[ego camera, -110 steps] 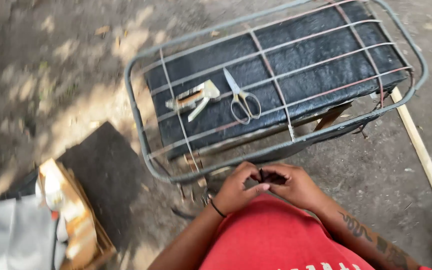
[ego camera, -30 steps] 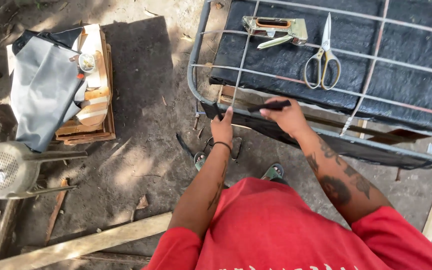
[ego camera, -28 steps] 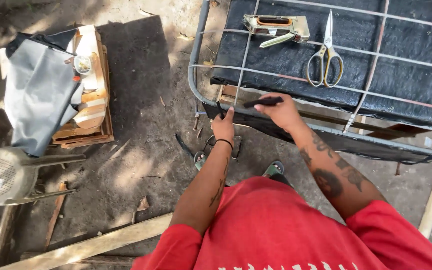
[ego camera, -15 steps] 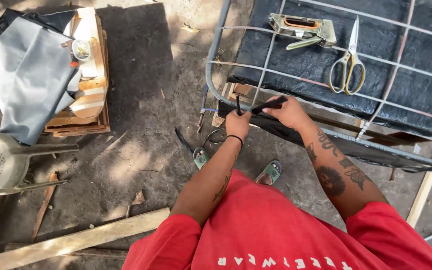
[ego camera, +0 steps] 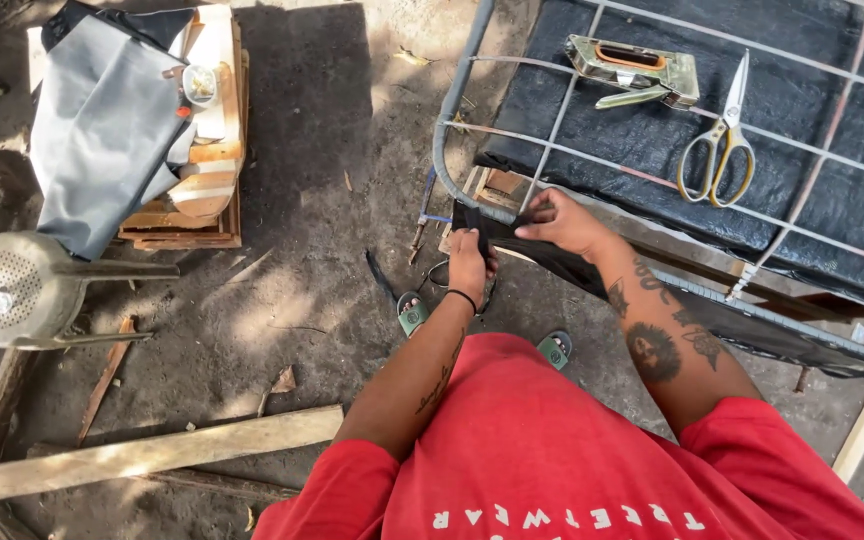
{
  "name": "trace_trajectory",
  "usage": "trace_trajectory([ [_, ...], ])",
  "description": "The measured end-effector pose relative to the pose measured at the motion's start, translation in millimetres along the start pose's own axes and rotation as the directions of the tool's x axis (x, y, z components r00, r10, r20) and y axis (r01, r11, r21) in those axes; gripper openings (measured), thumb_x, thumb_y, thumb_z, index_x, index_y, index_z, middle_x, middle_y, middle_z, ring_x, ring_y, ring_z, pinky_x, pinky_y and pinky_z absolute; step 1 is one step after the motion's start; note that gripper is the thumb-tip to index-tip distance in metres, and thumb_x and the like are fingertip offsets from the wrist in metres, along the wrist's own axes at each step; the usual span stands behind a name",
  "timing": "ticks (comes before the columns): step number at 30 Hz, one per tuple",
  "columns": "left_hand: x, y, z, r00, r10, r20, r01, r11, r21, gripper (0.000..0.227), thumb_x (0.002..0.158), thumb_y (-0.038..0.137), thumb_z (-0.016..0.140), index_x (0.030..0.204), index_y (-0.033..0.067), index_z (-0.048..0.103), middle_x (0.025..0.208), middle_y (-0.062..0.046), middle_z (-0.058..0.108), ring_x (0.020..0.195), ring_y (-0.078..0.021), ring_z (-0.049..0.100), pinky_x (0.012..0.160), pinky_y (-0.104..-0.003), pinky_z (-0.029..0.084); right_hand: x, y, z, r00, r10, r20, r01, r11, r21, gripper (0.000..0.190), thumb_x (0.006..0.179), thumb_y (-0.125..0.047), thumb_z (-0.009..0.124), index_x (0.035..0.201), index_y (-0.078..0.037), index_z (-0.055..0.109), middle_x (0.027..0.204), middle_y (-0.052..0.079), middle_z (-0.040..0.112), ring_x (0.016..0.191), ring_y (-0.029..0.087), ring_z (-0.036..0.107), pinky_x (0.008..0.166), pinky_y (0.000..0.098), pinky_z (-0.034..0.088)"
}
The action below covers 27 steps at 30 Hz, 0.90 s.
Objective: Attaching fabric material to a frame using a staple gun, scissors, and a hammer.
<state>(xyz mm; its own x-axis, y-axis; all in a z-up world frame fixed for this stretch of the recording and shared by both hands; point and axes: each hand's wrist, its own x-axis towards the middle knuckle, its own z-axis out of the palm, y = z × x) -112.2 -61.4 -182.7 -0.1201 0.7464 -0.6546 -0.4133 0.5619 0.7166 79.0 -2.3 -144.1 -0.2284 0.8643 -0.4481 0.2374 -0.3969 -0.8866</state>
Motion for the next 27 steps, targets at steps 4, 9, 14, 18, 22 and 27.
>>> trace_trajectory([
  [4, -7.5, 6.7, 0.3, 0.979, 0.175, 0.107, -0.187, 0.975, 0.12, 0.016, 0.106, 0.017, 0.039, 0.109, 0.0076, 0.051, 0.084, -0.009, 0.064, 0.07, -0.0166, 0.068, 0.061, -0.025, 0.056, 20.7, 17.6, -19.8, 0.987, 0.103, 0.121, -0.109, 0.993, 0.043, 0.058, 0.091, -0.051, 0.078, 0.127, -0.013, 0.053, 0.113, 0.004, 0.054, 0.112, 0.016, 0.059, 0.097, 0.0336, 0.048],
  [9, -21.1, 38.0, 4.0, 0.946, 0.238, 0.218, -0.29, 0.923, 0.253, 0.007, 0.099, 0.011, 0.055, 0.106, 0.0099, 0.054, 0.086, -0.008, 0.063, 0.074, -0.0183, 0.068, 0.066, -0.033, 0.061, -19.3, -72.1, 15.1, 0.965, 0.201, 0.168, -0.203, 0.979, -0.007, 0.098, 0.096, -0.072, 0.047, 0.161, -0.001, 0.028, 0.167, 0.024, 0.021, 0.152, 0.04, 0.025, 0.126, 0.0569, 0.017],
  [14, -25.8, 74.8, 21.8, 0.913, 0.259, 0.314, -0.368, 0.855, 0.366, 0.022, 0.097, 0.018, 0.069, 0.117, 0.0103, 0.062, 0.088, -0.006, 0.063, 0.083, -0.019, 0.067, 0.069, -0.038, 0.055, -41.1, -120.7, 29.5, 0.944, 0.322, 0.065, -0.295, 0.919, -0.263, 0.11, 0.081, -0.09, 0.043, 0.154, -0.007, 0.046, 0.163, 0.019, 0.038, 0.153, 0.034, 0.03, 0.128, 0.0492, 0.022],
  [18, -9.7, 74.1, 28.9, 0.912, 0.196, 0.361, -0.392, 0.677, 0.623, 0.036, 0.097, 0.029, 0.07, 0.129, 0.0112, 0.067, 0.112, -0.012, 0.071, 0.105, -0.0283, 0.071, 0.087, -0.042, 0.061, 3.7, -48.6, 15.3, 0.958, 0.272, 0.085, -0.254, 0.951, -0.177, 0.103, 0.084, -0.09, 0.046, 0.149, -0.01, 0.054, 0.145, 0.019, 0.053, 0.141, 0.036, 0.045, 0.121, 0.0517, 0.032],
  [22, 3.5, 68.3, 28.4, 0.873, 0.238, 0.425, -0.487, 0.476, 0.733, 0.02, 0.098, 0.028, 0.066, 0.11, 0.0154, 0.075, 0.1, -0.008, 0.066, 0.094, -0.0294, 0.07, 0.084, -0.039, 0.058, 26.4, -10.8, 1.9, 0.957, 0.247, 0.151, -0.265, 0.958, 0.113, 0.082, 0.092, -0.076, 0.059, 0.145, -0.012, 0.057, 0.116, 0.016, 0.071, 0.112, 0.032, 0.068, 0.1, 0.0484, 0.054],
  [27, 7.1, 55.7, 25.1, 0.857, 0.309, 0.412, -0.514, 0.551, 0.657, 0.028, 0.092, 0.027, 0.074, 0.116, 0.0129, 0.073, 0.1, -0.011, 0.061, 0.099, -0.0345, 0.066, 0.087, -0.042, 0.055, 71.1, 44.1, -12.5, 0.924, 0.335, 0.181, -0.357, 0.928, 0.106, 0.06, 0.095, -0.067, 0.064, 0.124, -0.015, 0.072, 0.091, 0.012, 0.076, 0.078, 0.027, 0.075, 0.064, 0.0394, 0.065],
])
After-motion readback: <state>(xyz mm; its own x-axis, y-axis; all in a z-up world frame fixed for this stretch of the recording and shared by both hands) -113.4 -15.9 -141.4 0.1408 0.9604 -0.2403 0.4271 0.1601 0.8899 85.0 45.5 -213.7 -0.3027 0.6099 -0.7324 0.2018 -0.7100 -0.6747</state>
